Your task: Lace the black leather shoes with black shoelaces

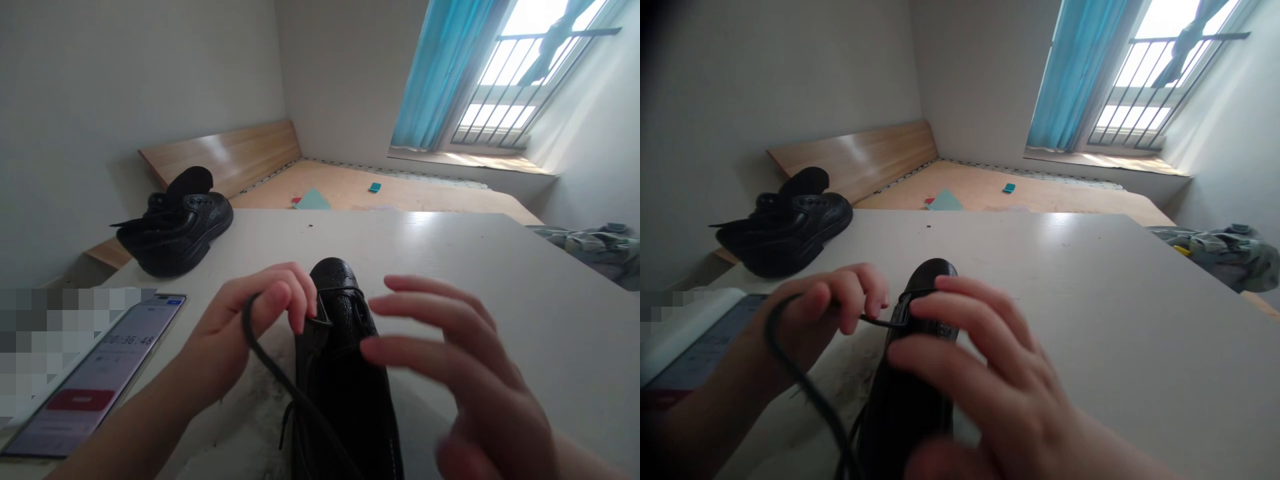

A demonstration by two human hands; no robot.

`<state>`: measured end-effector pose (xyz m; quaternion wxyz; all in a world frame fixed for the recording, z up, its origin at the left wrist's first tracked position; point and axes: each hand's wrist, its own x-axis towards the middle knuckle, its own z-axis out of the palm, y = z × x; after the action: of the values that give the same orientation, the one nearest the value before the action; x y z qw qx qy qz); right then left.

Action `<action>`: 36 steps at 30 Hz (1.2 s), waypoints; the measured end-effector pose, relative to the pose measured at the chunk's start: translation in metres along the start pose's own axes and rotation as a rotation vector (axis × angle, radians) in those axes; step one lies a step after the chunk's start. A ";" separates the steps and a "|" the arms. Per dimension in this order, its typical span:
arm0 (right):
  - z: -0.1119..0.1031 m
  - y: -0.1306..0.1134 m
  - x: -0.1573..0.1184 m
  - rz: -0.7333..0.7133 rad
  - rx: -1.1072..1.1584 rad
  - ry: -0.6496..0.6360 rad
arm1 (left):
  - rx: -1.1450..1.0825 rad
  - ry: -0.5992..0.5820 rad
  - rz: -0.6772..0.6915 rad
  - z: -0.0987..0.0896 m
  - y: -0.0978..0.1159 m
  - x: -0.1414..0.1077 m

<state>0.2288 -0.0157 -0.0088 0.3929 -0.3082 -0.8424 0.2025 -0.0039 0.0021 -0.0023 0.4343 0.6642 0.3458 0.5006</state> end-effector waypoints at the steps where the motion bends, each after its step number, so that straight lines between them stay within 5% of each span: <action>1: -0.003 0.009 0.006 -0.013 -0.037 0.028 | -0.095 0.016 0.002 -0.003 0.002 0.001; 4: 0.002 0.034 0.020 0.122 -0.010 0.036 | -0.279 0.021 -0.064 -0.008 0.010 0.004; 9: 0.018 0.060 0.025 0.364 0.191 -0.161 | -0.484 -0.077 -0.170 -0.011 0.017 0.004; 12: 0.020 0.065 0.027 0.443 0.304 -0.164 | -0.560 0.079 -0.285 -0.010 0.010 0.007; 16: 0.021 0.065 0.033 0.554 0.458 -0.137 | -0.304 0.306 -0.431 -0.004 -0.006 0.012; 20: 0.025 0.067 0.035 0.545 0.521 -0.065 | 0.098 0.132 -0.489 0.003 -0.016 0.011; 26: 0.021 0.059 0.036 0.325 0.229 0.122 | 0.333 0.014 -0.385 0.009 -0.024 0.004; 31: 0.010 0.050 0.040 0.575 0.672 -0.054 | 0.279 0.042 -0.319 0.009 -0.024 0.006; 36: -0.019 0.067 0.048 0.692 1.034 0.169 | 0.212 0.069 -0.332 0.009 -0.024 0.010</action>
<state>0.2434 0.0676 -0.0104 0.4682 -0.3483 -0.4529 0.6741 0.0063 0.0184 -0.0221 0.4265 0.6226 0.5161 0.4051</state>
